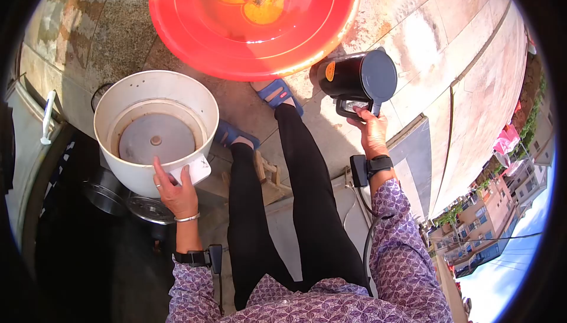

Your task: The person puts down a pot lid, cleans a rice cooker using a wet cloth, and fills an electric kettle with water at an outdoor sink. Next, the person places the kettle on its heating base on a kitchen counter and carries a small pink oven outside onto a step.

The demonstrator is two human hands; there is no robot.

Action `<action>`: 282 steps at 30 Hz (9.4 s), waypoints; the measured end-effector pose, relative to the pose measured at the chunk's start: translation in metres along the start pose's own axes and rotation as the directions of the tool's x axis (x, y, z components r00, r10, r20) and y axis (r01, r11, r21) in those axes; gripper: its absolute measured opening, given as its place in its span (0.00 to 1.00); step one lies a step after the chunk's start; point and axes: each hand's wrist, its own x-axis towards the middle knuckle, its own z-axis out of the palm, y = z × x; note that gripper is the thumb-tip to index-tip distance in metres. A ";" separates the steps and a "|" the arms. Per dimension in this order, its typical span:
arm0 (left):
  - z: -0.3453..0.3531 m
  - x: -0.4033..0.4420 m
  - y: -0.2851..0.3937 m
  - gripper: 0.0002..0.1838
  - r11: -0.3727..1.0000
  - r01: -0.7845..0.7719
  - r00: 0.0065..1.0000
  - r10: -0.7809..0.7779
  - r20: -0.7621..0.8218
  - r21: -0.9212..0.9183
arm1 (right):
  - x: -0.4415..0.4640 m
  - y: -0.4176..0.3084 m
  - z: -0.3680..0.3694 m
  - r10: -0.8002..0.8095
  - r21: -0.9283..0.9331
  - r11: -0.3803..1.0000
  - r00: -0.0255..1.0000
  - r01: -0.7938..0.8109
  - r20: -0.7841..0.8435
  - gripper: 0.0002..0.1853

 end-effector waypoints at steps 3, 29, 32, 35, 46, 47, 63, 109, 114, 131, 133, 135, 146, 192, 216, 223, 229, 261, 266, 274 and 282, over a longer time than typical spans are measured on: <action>0.008 0.000 -0.005 0.39 0.999 -0.026 1.000 0.026 -0.017 -0.023 | 0.014 -0.005 0.000 -0.049 -0.068 0.997 0.997 0.045 -0.062 0.04; 0.019 0.001 -0.011 0.31 0.981 0.035 0.994 -0.054 -0.096 -0.190 | 0.045 -0.263 0.198 0.083 -0.912 0.240 0.928 0.334 0.362 0.11; 0.019 0.001 -0.015 0.30 0.973 0.038 0.991 -0.066 -0.114 -0.229 | 0.054 -0.262 0.204 0.082 -0.920 0.236 0.937 0.313 0.340 0.11; 0.018 0.001 -0.015 0.30 0.970 0.037 0.990 -0.069 -0.126 -0.241 | 0.047 -0.263 0.214 0.081 -0.921 0.216 0.934 0.325 0.348 0.11; 0.018 -0.001 -0.017 0.27 0.964 -0.032 0.985 -0.014 -0.170 -0.262 | 0.038 -0.278 0.272 0.006 -0.871 -0.155 0.882 0.466 0.470 0.15; 0.018 -0.001 -0.018 0.27 0.963 -0.036 0.985 -0.012 -0.174 -0.269 | 0.040 -0.279 0.276 0.008 -0.870 -0.161 0.882 0.467 0.471 0.15; 0.014 -0.002 -0.020 0.27 0.952 -0.012 0.991 -0.030 -0.134 -0.306 | 0.035 -0.271 0.309 0.013 -0.730 -0.581 0.901 0.360 0.434 0.16; 0.024 -0.003 -0.021 0.27 0.954 -0.078 0.983 0.025 -0.183 -0.289 | -0.008 -0.257 0.267 -0.129 -0.831 -0.372 0.863 0.414 0.488 0.16; 0.025 -0.002 -0.020 0.28 0.966 -0.065 0.985 0.022 -0.174 -0.249 | 0.010 -0.257 0.230 -0.056 -0.874 -0.355 0.925 0.333 0.375 0.17; 0.029 -0.005 -0.013 0.29 0.978 -0.061 0.992 0.038 -0.117 -0.201 | 0.052 -0.063 -0.050 0.239 -0.647 0.689 0.946 -0.325 -0.220 0.20; 0.031 -0.006 -0.011 0.29 0.978 -0.081 0.992 0.061 -0.107 -0.192 | 0.058 -0.029 -0.058 0.250 -0.558 0.761 0.943 -0.331 -0.218 0.23; 0.031 -0.006 -0.009 0.30 0.983 -0.059 0.994 0.042 -0.103 -0.175 | 0.062 0.002 -0.062 0.306 -0.414 0.819 0.912 -0.398 -0.273 0.23; 0.037 -0.008 0.001 0.28 0.987 -0.082 0.993 0.069 -0.099 -0.139 | 0.032 0.140 -0.072 0.264 -0.025 0.961 0.942 -0.275 -0.206 0.15; 0.034 -0.007 -0.025 0.25 0.942 -0.172 0.985 0.169 -0.037 -0.289 | 0.261 -0.089 0.345 -0.406 -0.733 -0.527 0.631 0.430 0.661 0.15; 0.025 0.004 -0.025 0.25 0.902 -0.124 0.984 0.057 -0.171 -0.413 | 0.074 -0.097 0.214 -0.269 -0.273 0.878 0.878 0.392 0.395 0.03; 0.024 0.005 -0.028 0.24 0.919 -0.169 0.976 0.105 -0.192 -0.356 | 0.180 -0.014 0.224 -0.326 -0.888 -0.048 0.833 0.458 0.447 0.06; 0.020 0.010 -0.022 0.23 0.911 -0.111 0.980 0.034 -0.195 -0.398 | 0.059 -0.106 0.239 -0.309 -0.584 0.614 0.842 0.531 0.442 0.04; -0.043 0.010 -0.005 0.24 0.919 -0.107 0.977 0.026 -0.214 -0.380 | -0.066 -0.101 0.157 -0.275 -0.505 0.740 0.885 0.444 0.376 0.02; -0.008 0.028 0.073 0.29 0.865 -0.299 0.952 0.300 -0.063 -0.403 | -0.101 -0.127 0.158 -0.281 -0.464 0.759 0.873 0.457 0.399 0.03; 0.049 0.062 0.171 0.38 0.804 -0.318 0.939 0.342 -0.046 -0.503 | -0.165 -0.170 0.156 -0.260 -0.378 0.793 0.827 0.477 0.498 0.03; 0.067 0.066 0.202 0.27 0.692 -0.402 0.907 0.390 -0.159 -0.600 | -0.153 -0.195 0.142 -0.403 -0.242 0.806 0.800 0.541 0.444 0.03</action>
